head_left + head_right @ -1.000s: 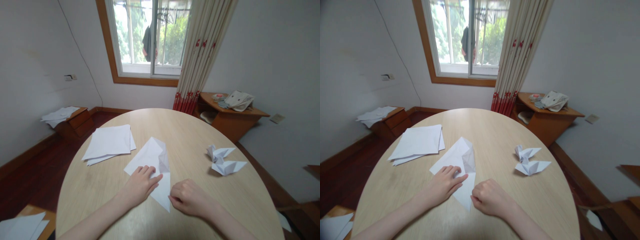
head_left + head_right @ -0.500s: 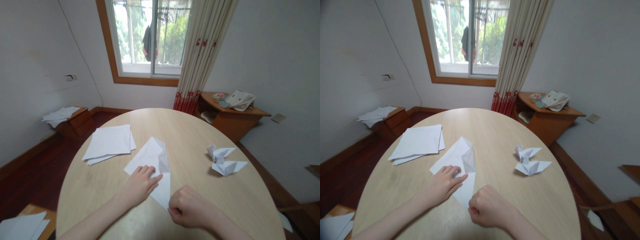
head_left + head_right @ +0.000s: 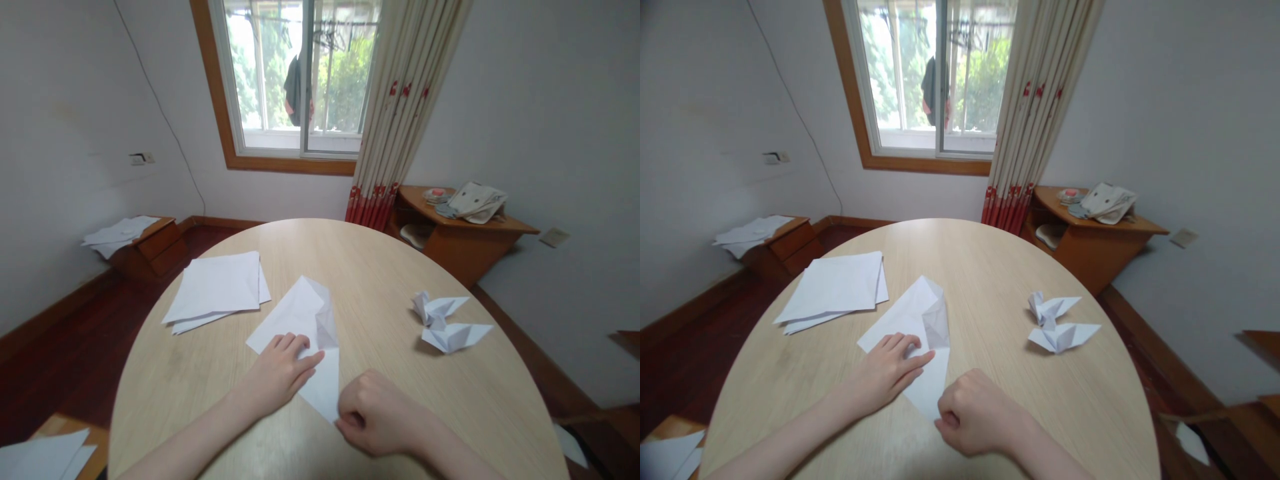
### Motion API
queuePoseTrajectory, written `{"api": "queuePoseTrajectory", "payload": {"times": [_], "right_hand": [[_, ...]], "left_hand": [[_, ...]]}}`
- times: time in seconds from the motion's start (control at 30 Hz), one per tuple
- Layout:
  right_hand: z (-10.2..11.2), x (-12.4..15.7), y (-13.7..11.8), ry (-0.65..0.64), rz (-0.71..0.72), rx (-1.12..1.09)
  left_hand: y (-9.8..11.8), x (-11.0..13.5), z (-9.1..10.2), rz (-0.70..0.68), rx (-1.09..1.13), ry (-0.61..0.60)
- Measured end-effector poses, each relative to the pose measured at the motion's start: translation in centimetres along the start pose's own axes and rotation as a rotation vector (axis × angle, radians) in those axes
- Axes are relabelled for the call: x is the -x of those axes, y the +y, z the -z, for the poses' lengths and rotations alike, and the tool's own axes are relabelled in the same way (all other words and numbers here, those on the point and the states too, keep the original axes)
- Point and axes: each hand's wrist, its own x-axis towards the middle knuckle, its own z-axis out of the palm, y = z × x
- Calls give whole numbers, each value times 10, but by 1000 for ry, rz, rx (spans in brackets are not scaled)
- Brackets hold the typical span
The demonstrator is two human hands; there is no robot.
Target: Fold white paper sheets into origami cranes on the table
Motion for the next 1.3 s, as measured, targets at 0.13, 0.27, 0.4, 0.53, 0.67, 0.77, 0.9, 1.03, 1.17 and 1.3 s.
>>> {"api": "queuePoseTrajectory", "payload": {"times": [0.13,0.27,0.4,0.53,0.67,0.77,0.9,1.03,1.17,1.3], "right_hand": [[-1,-1,9,68,-20,6],[-6,-3,20,194,-60,50],[-5,-3,25,326,-31,55],[0,-5,23,428,17,54],[-2,-6,23,502,59,186],[-8,-7,26,522,53,321],[-14,-9,30,558,28,486],[-15,-10,30,617,-12,570],[-10,-7,29,639,-30,533],[-4,-4,33,606,-9,427]], "left_hand": [[-2,1,-2,-14,42,53],[-2,1,-1,-24,62,51],[-1,1,1,-28,106,22],[0,2,3,-58,157,15],[0,3,4,-90,218,22],[-2,4,3,-106,262,37],[-5,7,-2,-96,363,31],[-6,7,-6,-56,446,43],[-6,6,-7,-22,462,43],[-6,6,-7,-33,478,56]]}}
